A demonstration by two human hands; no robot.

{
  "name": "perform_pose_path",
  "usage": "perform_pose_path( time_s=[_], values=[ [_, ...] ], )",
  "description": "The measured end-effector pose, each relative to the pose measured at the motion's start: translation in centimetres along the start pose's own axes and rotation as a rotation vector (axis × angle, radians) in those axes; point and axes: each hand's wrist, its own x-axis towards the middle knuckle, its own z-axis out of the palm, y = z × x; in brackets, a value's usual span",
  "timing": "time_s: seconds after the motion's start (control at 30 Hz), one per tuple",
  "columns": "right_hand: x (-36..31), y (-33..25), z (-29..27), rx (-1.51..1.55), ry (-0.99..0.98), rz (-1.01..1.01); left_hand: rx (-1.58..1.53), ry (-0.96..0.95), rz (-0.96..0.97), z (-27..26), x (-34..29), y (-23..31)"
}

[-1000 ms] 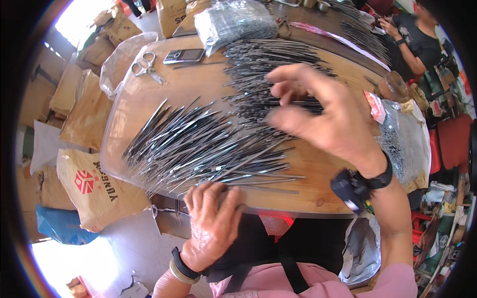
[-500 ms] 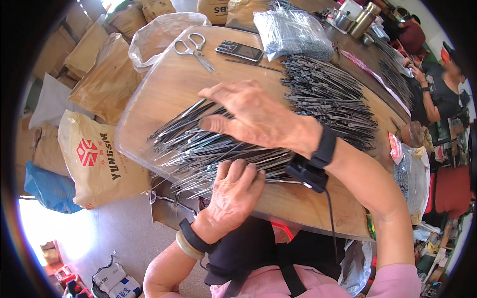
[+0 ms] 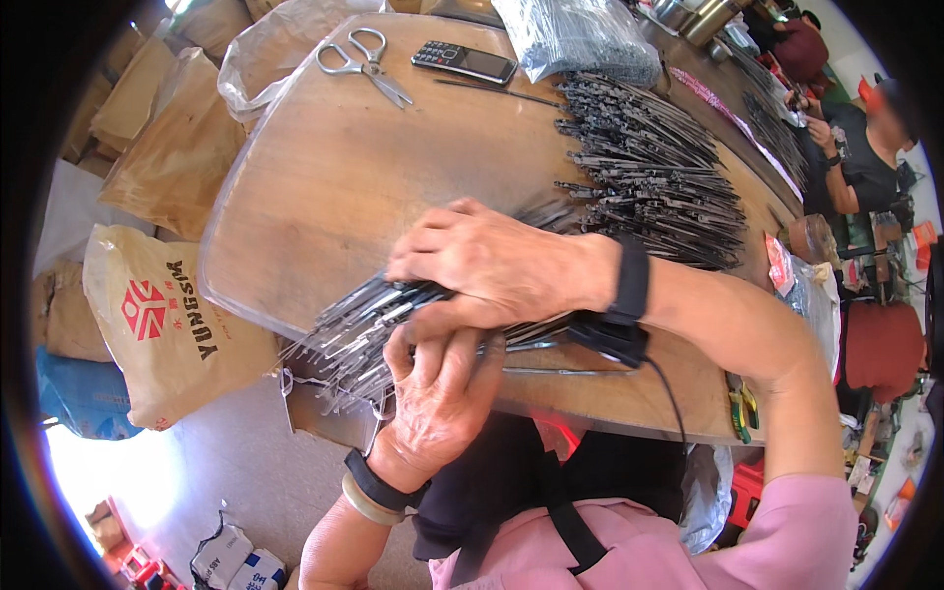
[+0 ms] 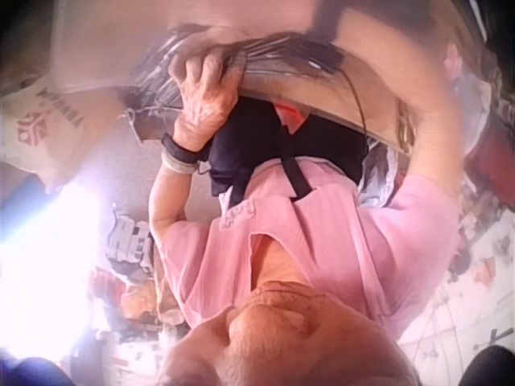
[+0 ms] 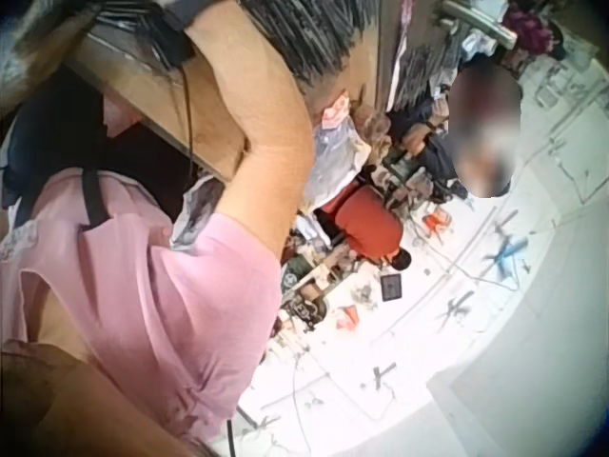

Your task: The person uses pliers to bend or secure wires on thin metal rods at a wooden workbench. The person then gathers a bundle of the rods and places them into a bin on the floor.

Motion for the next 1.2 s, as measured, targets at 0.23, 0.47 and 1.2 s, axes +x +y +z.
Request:
perform_pose_path(
  time_s=[0.23, 0.47, 1.2],
  values=[
    [-5.2, -4.2, -1.5, -0.263, -0.213, 0.08, -0.029, 0.051, 0.006, -0.1, -0.4, 0.7],
    [-4.4, -4.6, 1.2, -0.29, 0.096, 0.119, -0.638, 0.091, -0.746, -3.8, -5.8, 6.9],
    [-8.0, -15.2, 2.2, -0.13, 0.446, -0.027, -0.775, 0.202, -1.254, -2.5, -10.1, 10.7]
  ],
)
